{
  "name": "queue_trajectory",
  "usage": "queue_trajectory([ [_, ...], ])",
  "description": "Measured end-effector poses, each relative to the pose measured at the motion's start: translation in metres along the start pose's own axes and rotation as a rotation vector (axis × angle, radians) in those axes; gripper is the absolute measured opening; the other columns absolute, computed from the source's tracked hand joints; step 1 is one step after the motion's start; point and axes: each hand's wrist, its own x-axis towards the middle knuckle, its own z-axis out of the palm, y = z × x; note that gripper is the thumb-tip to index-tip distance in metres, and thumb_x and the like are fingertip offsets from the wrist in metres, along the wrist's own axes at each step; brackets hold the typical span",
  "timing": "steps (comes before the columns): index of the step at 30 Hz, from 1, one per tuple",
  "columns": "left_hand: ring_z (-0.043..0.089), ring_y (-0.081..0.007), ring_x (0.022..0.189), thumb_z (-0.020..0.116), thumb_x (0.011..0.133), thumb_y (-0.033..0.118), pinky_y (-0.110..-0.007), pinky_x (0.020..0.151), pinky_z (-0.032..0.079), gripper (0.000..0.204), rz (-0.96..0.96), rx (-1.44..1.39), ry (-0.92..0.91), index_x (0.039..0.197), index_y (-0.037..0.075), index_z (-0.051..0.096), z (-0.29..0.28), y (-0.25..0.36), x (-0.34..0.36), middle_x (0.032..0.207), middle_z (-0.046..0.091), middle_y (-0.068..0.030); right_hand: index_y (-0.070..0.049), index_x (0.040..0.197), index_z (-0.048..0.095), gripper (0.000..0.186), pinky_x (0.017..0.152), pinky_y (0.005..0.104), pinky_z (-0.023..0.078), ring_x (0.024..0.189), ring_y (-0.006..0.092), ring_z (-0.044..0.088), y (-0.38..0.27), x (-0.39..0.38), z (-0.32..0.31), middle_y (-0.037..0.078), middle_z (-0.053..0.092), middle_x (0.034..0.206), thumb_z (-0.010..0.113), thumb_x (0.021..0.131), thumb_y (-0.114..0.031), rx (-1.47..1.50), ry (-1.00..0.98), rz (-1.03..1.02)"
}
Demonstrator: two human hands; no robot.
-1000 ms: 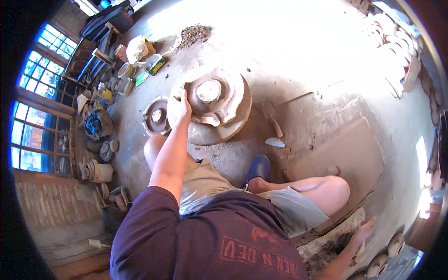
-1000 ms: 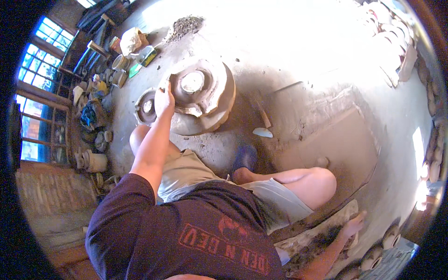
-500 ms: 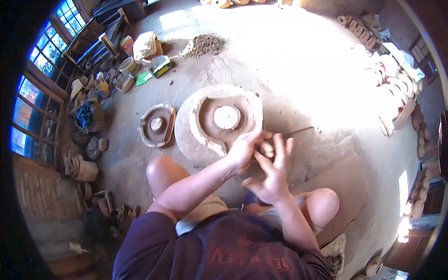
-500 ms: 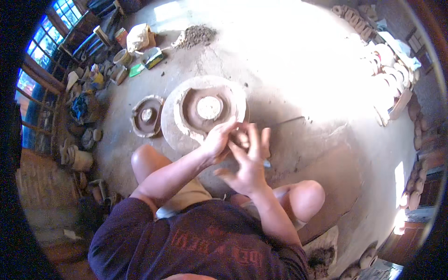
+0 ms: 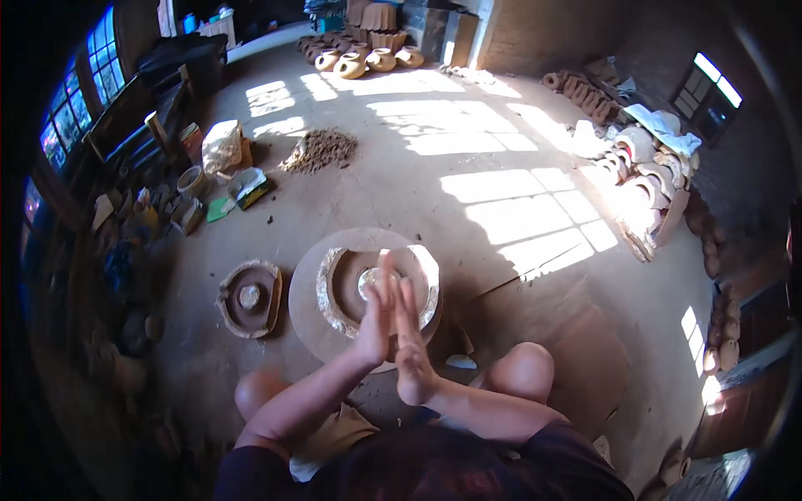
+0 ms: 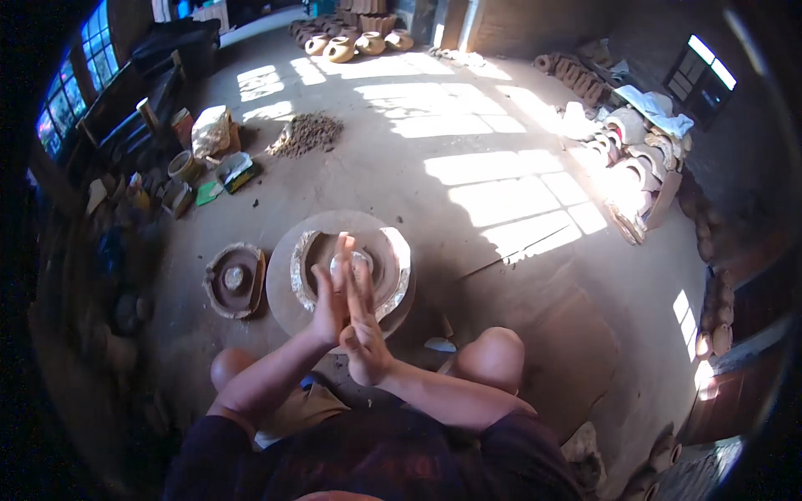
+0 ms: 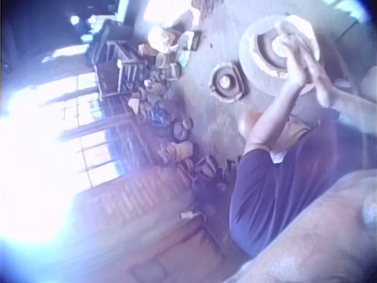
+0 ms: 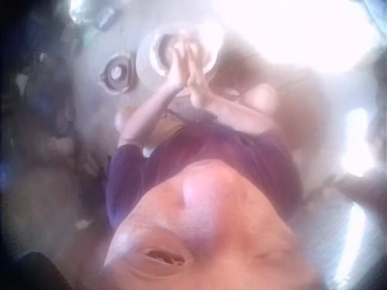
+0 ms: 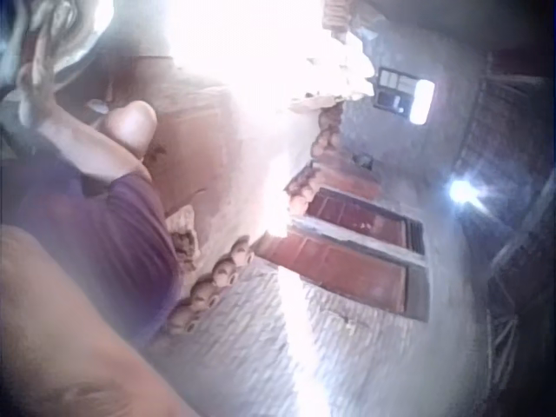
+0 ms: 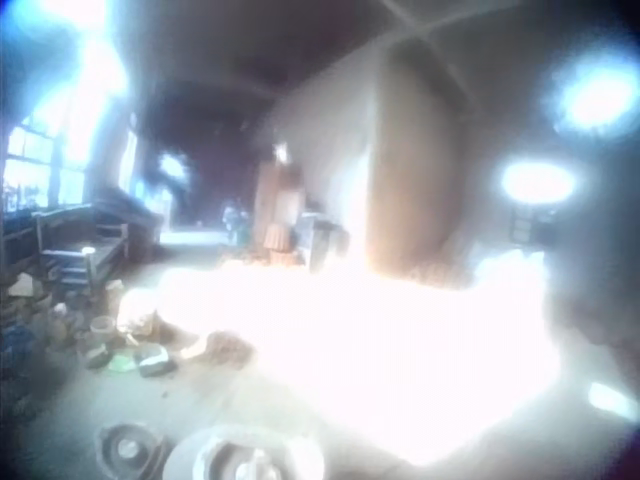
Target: The person applies pieces of clay to a circular pottery form on a wheel, pressing and smoothing the clay by hand into a raised rim around the central circle.
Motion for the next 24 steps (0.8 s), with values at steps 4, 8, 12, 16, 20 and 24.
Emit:
queue_trajectory([
  [4,-0.004,-0.0278,0.17,0.003,0.097,0.09,-0.046,0.135,-0.001,0.116,0.189,0.195,-0.076,0.175,0.005,-0.005,0.018,0.018,-0.018,0.185,-0.002,-0.0131,0.001,0.174,0.001,0.103,0.135,0.0501,0.001,0.169,0.0362,-0.012,0.027,0.023,-0.004,0.022,-0.008,0.183,0.033,0.11,-0.073,-0.158,0.097,0.081],
  [8,-0.005,-0.0313,0.17,0.0,0.096,0.091,-0.048,0.135,-0.002,0.118,0.204,0.324,0.037,0.175,0.005,-0.005,-0.008,0.031,-0.015,0.184,-0.003,-0.0175,0.0,0.174,-0.003,0.099,0.135,0.0474,-0.001,0.169,0.035,-0.011,-0.001,0.017,0.025,0.019,-0.009,0.184,0.03,0.112,-0.07,0.104,0.004,0.052],
  [12,-0.005,-0.0326,0.17,0.002,0.095,0.093,-0.049,0.135,-0.001,0.119,0.427,0.316,-0.106,0.176,0.006,-0.003,0.013,0.035,-0.039,0.184,-0.001,-0.0201,0.005,0.172,-0.006,0.104,0.135,0.0483,-0.003,0.169,0.0341,-0.011,0.006,0.041,0.021,0.02,-0.005,0.184,0.029,0.111,-0.072,0.322,0.208,0.203],
  [16,-0.004,-0.0353,0.169,-0.002,0.087,0.1,-0.053,0.133,-0.005,0.128,0.228,0.314,0.103,0.176,0.007,-0.004,-0.006,0.038,-0.034,0.184,-0.001,-0.0205,0.004,0.172,-0.008,0.1,0.135,0.0435,-0.002,0.17,0.0299,-0.007,-0.028,0.029,0.03,0.02,-0.003,0.184,0.026,0.113,-0.069,0.14,-0.035,-0.03],
  [20,-0.004,-0.0312,0.17,0.001,0.096,0.093,-0.054,0.133,-0.005,0.116,0.486,0.309,-0.053,0.176,0.01,-0.007,-0.001,0.022,-0.052,0.184,-0.002,-0.0188,0.001,0.174,-0.005,0.097,0.135,0.0444,0.004,0.17,0.0301,-0.001,-0.024,0.016,0.044,0.018,-0.001,0.184,0.023,0.113,-0.07,0.365,0.05,0.244],
  [24,-0.002,-0.0296,0.17,0.003,0.095,0.094,-0.047,0.135,-0.003,0.114,0.178,0.087,0.114,0.177,0.015,-0.004,-0.004,0.031,-0.047,0.185,0.002,-0.0128,-0.003,0.175,-0.006,0.094,0.134,0.0443,0.008,0.169,0.0292,0.0,0.015,0.01,0.047,0.016,-0.001,0.184,0.022,0.114,-0.069,0.171,0.049,0.045],
])
